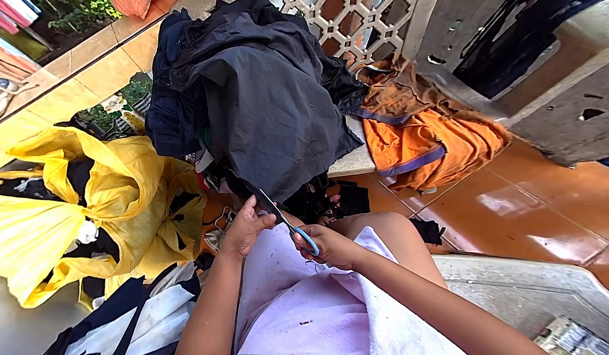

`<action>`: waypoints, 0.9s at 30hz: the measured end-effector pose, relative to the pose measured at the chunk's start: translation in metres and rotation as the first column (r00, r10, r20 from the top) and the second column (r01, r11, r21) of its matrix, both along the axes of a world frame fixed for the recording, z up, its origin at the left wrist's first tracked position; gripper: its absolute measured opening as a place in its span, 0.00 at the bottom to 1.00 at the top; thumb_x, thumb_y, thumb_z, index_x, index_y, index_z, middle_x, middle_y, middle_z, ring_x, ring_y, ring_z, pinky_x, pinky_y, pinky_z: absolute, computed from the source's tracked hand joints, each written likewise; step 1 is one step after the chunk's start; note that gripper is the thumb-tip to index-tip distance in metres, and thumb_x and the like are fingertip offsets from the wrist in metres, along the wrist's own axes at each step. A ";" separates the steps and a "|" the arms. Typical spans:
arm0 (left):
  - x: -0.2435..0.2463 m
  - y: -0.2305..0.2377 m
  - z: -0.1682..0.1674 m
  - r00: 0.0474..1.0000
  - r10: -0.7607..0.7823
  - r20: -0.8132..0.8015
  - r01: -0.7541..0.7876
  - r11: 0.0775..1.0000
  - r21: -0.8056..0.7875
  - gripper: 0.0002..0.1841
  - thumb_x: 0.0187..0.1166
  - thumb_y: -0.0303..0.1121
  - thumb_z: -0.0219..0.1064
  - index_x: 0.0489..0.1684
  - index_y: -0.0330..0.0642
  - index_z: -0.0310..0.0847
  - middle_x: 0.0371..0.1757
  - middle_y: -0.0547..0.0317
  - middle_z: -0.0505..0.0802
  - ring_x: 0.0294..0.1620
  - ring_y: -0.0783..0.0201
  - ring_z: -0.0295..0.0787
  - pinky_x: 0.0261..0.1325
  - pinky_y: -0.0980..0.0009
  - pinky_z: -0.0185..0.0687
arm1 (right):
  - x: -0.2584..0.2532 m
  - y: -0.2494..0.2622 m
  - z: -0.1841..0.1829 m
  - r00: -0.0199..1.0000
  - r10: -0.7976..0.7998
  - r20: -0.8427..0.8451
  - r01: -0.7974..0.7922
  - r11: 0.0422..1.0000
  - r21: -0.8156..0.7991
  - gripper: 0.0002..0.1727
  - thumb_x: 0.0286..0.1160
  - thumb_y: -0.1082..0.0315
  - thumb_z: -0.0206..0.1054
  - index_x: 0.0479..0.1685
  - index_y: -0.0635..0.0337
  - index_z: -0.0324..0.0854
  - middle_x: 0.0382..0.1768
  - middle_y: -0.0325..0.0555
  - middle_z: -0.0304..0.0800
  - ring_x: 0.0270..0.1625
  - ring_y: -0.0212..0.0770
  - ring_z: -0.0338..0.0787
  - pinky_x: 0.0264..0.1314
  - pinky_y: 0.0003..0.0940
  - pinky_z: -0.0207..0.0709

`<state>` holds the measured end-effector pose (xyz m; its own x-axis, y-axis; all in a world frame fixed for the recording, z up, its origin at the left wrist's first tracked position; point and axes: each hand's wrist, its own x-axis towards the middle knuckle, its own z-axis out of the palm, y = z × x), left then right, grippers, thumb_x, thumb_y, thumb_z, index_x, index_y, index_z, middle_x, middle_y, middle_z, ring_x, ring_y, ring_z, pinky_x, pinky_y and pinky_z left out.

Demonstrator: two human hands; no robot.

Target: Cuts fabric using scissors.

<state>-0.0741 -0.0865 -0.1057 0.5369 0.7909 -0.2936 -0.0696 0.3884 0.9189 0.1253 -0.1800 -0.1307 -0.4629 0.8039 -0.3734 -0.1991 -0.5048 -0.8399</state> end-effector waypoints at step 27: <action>-0.013 0.022 0.001 0.969 0.245 0.029 -0.246 0.969 0.021 0.29 0.75 0.13 0.57 0.80 0.35 0.61 0.44 0.59 0.89 0.27 0.75 0.80 0.31 0.82 0.78 | -0.012 0.027 0.000 0.997 0.064 0.041 -0.066 0.996 0.061 0.12 0.83 0.57 0.59 0.31 0.50 0.76 0.18 0.25 0.76 0.16 0.18 0.68 0.18 0.13 0.58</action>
